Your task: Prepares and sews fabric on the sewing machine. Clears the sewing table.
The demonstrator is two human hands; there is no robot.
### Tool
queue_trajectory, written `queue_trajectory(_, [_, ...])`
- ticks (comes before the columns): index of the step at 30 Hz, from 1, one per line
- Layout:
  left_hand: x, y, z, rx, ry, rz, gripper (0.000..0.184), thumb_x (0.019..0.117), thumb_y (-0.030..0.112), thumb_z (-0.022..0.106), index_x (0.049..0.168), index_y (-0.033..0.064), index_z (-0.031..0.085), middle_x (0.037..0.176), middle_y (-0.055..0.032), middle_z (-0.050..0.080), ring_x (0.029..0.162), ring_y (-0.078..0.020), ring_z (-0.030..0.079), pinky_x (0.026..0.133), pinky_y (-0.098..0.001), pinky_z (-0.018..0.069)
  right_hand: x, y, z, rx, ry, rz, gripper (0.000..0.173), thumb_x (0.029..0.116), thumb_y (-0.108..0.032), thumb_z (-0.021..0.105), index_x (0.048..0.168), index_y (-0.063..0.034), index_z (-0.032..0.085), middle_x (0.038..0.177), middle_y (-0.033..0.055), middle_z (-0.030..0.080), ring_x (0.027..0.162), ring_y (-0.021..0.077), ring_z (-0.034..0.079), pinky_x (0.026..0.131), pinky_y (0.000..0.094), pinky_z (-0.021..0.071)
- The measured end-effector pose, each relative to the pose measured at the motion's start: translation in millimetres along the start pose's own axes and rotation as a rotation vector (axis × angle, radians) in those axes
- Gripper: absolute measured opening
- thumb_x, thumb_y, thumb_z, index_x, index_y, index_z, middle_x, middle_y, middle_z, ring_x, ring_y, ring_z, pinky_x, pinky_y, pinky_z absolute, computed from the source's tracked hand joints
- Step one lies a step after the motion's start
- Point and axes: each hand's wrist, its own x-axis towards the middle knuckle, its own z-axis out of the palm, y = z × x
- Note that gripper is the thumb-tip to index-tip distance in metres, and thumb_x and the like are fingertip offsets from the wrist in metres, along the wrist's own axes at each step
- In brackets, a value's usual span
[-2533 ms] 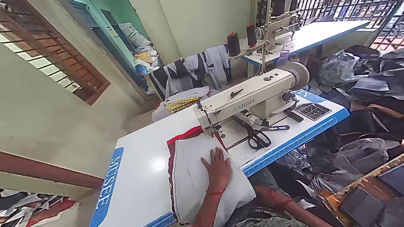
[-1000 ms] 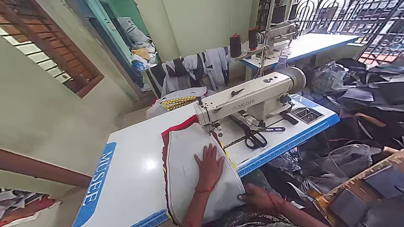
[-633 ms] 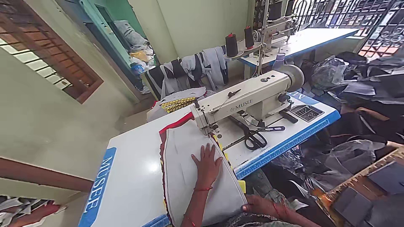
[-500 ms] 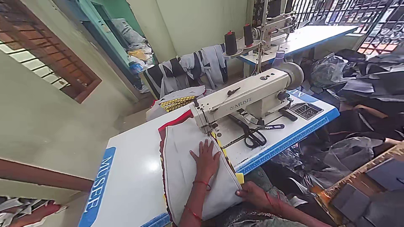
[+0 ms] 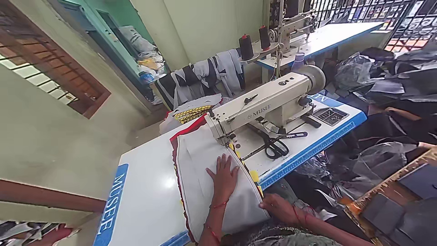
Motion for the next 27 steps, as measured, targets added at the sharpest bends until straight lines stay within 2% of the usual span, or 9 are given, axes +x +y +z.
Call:
queue_trajectory(3, [19, -6, -11, -0.004, -0.023, -0.016, 0.061, 0.1046, 0.051, 0.049, 0.159, 0.0238, 0.040, 0.171, -0.0065, 0.023, 0.159, -0.0359, 0.011, 0.113, -0.0804, -0.0005, 16, -24, -9, -0.004, 0.107, -0.006, 0.044, 0.1069, -0.019, 0.049, 0.077, 0.0118, 0.058, 0.068, 0.0181, 0.052, 0.067, 0.0272, 0.051, 0.068, 0.0442, 0.0420])
queue_trajectory(8, [27, -8, -24, 0.030, -0.027, 0.032, 0.054, 0.1066, 0.043, 0.050, 0.153, 0.0138, 0.050, 0.166, -0.0129, 0.035, 0.157, -0.0395, 0.019, 0.117, -0.0766, 0.0015, 23, -34, -13, 0.188, 0.113, -0.008, 0.038, 0.1086, -0.019, 0.044, 0.083, 0.0051, 0.058, 0.069, 0.0034, 0.046, 0.064, 0.0099, 0.043, 0.064, 0.0301, 0.0376])
queue_trajectory(10, [12, -2, -19, 0.015, 0.044, 0.118, 0.050, 0.1056, 0.037, 0.053, 0.144, 0.0049, 0.058, 0.158, -0.0162, 0.046, 0.153, -0.0415, 0.028, 0.118, -0.0752, 0.0026, 10, -17, -9, 0.272, 0.037, -0.072, 0.032, 0.1067, -0.016, 0.044, 0.107, 0.0103, 0.064, 0.101, 0.0153, 0.063, 0.093, 0.0141, 0.058, 0.087, 0.0318, 0.0469])
queue_trajectory(11, [3, 2, -12, 0.007, 0.045, 0.148, 0.051, 0.1054, 0.037, 0.053, 0.144, 0.0044, 0.059, 0.157, -0.0150, 0.048, 0.153, -0.0406, 0.031, 0.118, -0.0756, 0.0033, 1, -4, -6, 0.278, -0.030, -0.082, 0.035, 0.1057, -0.015, 0.047, 0.119, 0.0133, 0.064, 0.122, 0.0249, 0.063, 0.113, 0.0234, 0.061, 0.103, 0.0385, 0.0458])
queue_trajectory(12, [-5, 6, -6, 0.023, 0.009, 0.140, 0.054, 0.1063, 0.040, 0.051, 0.148, 0.0062, 0.054, 0.160, -0.0118, 0.044, 0.154, -0.0381, 0.028, 0.118, -0.0756, 0.0018, -5, 7, -1, 0.250, -0.085, -0.063, 0.036, 0.1058, -0.016, 0.049, 0.121, 0.0135, 0.063, 0.128, 0.0285, 0.061, 0.121, 0.0296, 0.059, 0.108, 0.0438, 0.0431])
queue_trajectory(15, [-8, 12, 3, 0.098, -0.045, 0.047, 0.063, 0.1072, 0.049, 0.043, 0.160, 0.0164, 0.037, 0.169, -0.0017, 0.029, 0.159, -0.0325, 0.016, 0.116, -0.0768, -0.0016, -5, 10, 6, 0.073, -0.027, 0.089, 0.037, 0.1069, -0.021, 0.052, 0.100, 0.0134, 0.066, 0.099, 0.0292, 0.067, 0.095, 0.0391, 0.066, 0.089, 0.0544, 0.0482])
queue_trajectory(21, [23, 2, -18, 0.067, -0.069, 0.010, 0.060, 0.1055, 0.052, 0.046, 0.157, 0.0207, 0.044, 0.168, -0.0027, 0.031, 0.158, -0.0342, 0.017, 0.116, -0.0775, -0.0016, 18, -31, -10, 0.002, 0.113, 0.073, 0.047, 0.1074, -0.025, 0.051, 0.077, 0.0109, 0.058, 0.069, 0.0193, 0.054, 0.069, 0.0298, 0.054, 0.070, 0.0471, 0.0435])
queue_trajectory(25, [24, 4, -22, 0.101, -0.037, 0.044, 0.054, 0.1081, 0.045, 0.044, 0.148, 0.0114, 0.055, 0.160, -0.0092, 0.045, 0.154, -0.0349, 0.028, 0.119, -0.0726, -0.0018, 23, -32, -8, 0.264, 0.145, 0.022, 0.038, 0.1080, -0.021, 0.047, 0.079, 0.0005, 0.058, 0.066, -0.0003, 0.049, 0.061, 0.0057, 0.048, 0.063, 0.0269, 0.0416])
queue_trajectory(27, [9, 9, -14, 0.075, 0.031, 0.091, 0.051, 0.1079, 0.039, 0.047, 0.144, 0.0039, 0.058, 0.154, -0.0133, 0.052, 0.152, -0.0376, 0.033, 0.120, -0.0726, 0.0003, 12, -20, -10, 0.352, 0.028, -0.001, 0.031, 0.1087, -0.019, 0.043, 0.101, 0.0041, 0.062, 0.083, 0.0029, 0.058, 0.075, 0.0039, 0.055, 0.074, 0.0254, 0.0471])
